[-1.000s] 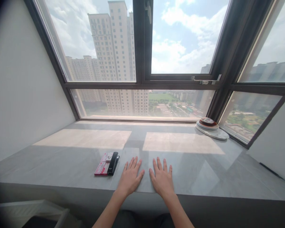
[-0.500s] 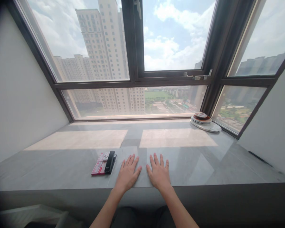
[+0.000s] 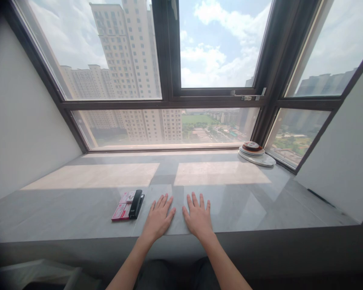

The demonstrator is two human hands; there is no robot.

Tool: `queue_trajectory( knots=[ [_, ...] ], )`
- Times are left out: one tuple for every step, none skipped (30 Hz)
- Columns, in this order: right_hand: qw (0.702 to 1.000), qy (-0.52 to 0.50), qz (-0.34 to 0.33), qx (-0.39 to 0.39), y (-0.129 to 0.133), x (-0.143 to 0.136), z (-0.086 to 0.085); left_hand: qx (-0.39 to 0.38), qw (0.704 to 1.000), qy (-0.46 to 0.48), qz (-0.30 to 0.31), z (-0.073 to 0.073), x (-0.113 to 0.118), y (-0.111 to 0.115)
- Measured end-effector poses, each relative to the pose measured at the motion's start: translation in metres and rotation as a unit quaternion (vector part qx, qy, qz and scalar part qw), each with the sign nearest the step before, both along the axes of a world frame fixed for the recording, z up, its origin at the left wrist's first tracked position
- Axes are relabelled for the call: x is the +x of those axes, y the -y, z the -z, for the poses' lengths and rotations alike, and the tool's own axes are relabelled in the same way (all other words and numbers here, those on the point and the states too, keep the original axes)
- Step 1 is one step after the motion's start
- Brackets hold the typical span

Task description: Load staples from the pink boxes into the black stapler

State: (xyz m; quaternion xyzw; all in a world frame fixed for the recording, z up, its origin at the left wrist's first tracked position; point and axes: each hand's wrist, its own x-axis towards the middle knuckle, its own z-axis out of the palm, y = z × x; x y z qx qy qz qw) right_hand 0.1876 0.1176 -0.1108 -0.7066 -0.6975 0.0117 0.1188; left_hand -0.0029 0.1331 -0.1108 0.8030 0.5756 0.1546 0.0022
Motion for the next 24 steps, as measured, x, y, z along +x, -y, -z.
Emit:
queue_trajectory(
  knots=[
    [1.000, -0.001, 0.000, -0.001, 0.0003, 0.0000, -0.0006, 0.002, 1.000, 0.001, 0.000, 0.0004, 0.0001, -0.0002],
    [1.000, -0.001, -0.001, -0.003, 0.0005, 0.0001, -0.0010, 0.004, 1.000, 0.001, 0.000, 0.0008, 0.0003, -0.0005],
    [1.000, -0.002, -0.002, -0.004, 0.0007, 0.0002, -0.0013, 0.005, 1.000, 0.002, -0.001, 0.0014, 0.0004, -0.0009],
    [1.000, -0.003, -0.002, -0.004, 0.0008, 0.0004, -0.0015, 0.005, 1.000, 0.002, 0.000, 0.0019, 0.0005, -0.0012],
    [1.000, -0.003, -0.002, -0.004, 0.0009, 0.0005, -0.0016, 0.005, 1.000, 0.002, -0.001, 0.0025, 0.0006, -0.0015],
    [1.000, -0.004, -0.003, -0.003, 0.0009, 0.0007, -0.0016, 0.005, 1.000, 0.001, -0.001, 0.0030, 0.0005, -0.0018],
    [1.000, -0.004, -0.004, -0.003, 0.0009, 0.0008, -0.0015, 0.005, 1.000, 0.001, -0.001, 0.0034, 0.0005, -0.0021],
    [1.000, -0.005, -0.005, -0.003, 0.0010, 0.0009, -0.0014, 0.006, 1.000, 0.000, -0.001, 0.0037, 0.0004, -0.0022],
    [1.000, -0.005, -0.005, -0.002, 0.0010, 0.0010, -0.0013, 0.008, 1.000, 0.001, -0.001, 0.0040, 0.0002, -0.0024],
    [1.000, -0.006, -0.006, -0.002, 0.0010, 0.0010, -0.0012, 0.009, 1.000, 0.001, 0.000, 0.0041, 0.0001, -0.0024],
    [1.000, -0.007, -0.006, -0.002, 0.0010, 0.0010, -0.0011, 0.011, 1.000, 0.002, 0.000, 0.0042, -0.0001, -0.0024],
    [1.000, -0.008, -0.006, -0.002, 0.0011, 0.0011, -0.0011, 0.012, 1.000, 0.003, 0.000, 0.0042, -0.0003, -0.0023],
    [1.000, -0.008, -0.005, -0.002, 0.0011, 0.0011, -0.0010, 0.013, 1.000, 0.004, 0.000, 0.0042, -0.0004, -0.0022],
    [1.000, -0.008, -0.005, -0.002, 0.0010, 0.0011, -0.0010, 0.014, 1.000, 0.005, 0.000, 0.0040, -0.0005, -0.0021],
    [1.000, -0.008, -0.004, -0.003, 0.0010, 0.0012, -0.0009, 0.014, 1.000, 0.006, 0.000, 0.0039, -0.0005, -0.0020],
    [1.000, -0.008, -0.004, -0.001, 0.0009, 0.0012, -0.0008, 0.014, 1.000, 0.007, 0.000, 0.0037, -0.0004, -0.0019],
    [1.000, -0.008, -0.004, 0.000, 0.0009, 0.0012, -0.0007, 0.013, 1.000, 0.007, 0.000, 0.0035, -0.0003, -0.0018],
    [1.000, -0.008, -0.004, 0.002, 0.0008, 0.0012, -0.0007, 0.012, 1.000, 0.007, 0.000, 0.0034, -0.0002, -0.0018],
    [1.000, -0.008, -0.004, 0.003, 0.0008, 0.0012, -0.0006, 0.011, 1.000, 0.007, 0.000, 0.0033, -0.0001, -0.0018],
    [1.000, -0.009, -0.005, 0.003, 0.0009, 0.0012, -0.0007, 0.009, 1.000, 0.006, -0.001, 0.0032, 0.0001, -0.0019],
    [1.000, -0.009, -0.005, 0.001, 0.0009, 0.0012, -0.0008, 0.007, 1.000, 0.005, -0.002, 0.0032, 0.0002, -0.0021],
    [1.000, -0.010, -0.006, -0.001, 0.0010, 0.0012, -0.0010, 0.005, 1.000, 0.004, -0.003, 0.0032, 0.0003, -0.0022],
    [1.000, -0.010, -0.005, -0.003, 0.0010, 0.0012, -0.0012, 0.003, 1.000, 0.003, -0.003, 0.0033, 0.0003, -0.0024],
    [1.000, -0.010, -0.005, -0.003, 0.0011, 0.0011, -0.0014, 0.002, 1.000, 0.002, -0.003, 0.0034, 0.0003, -0.0025]
  ],
)
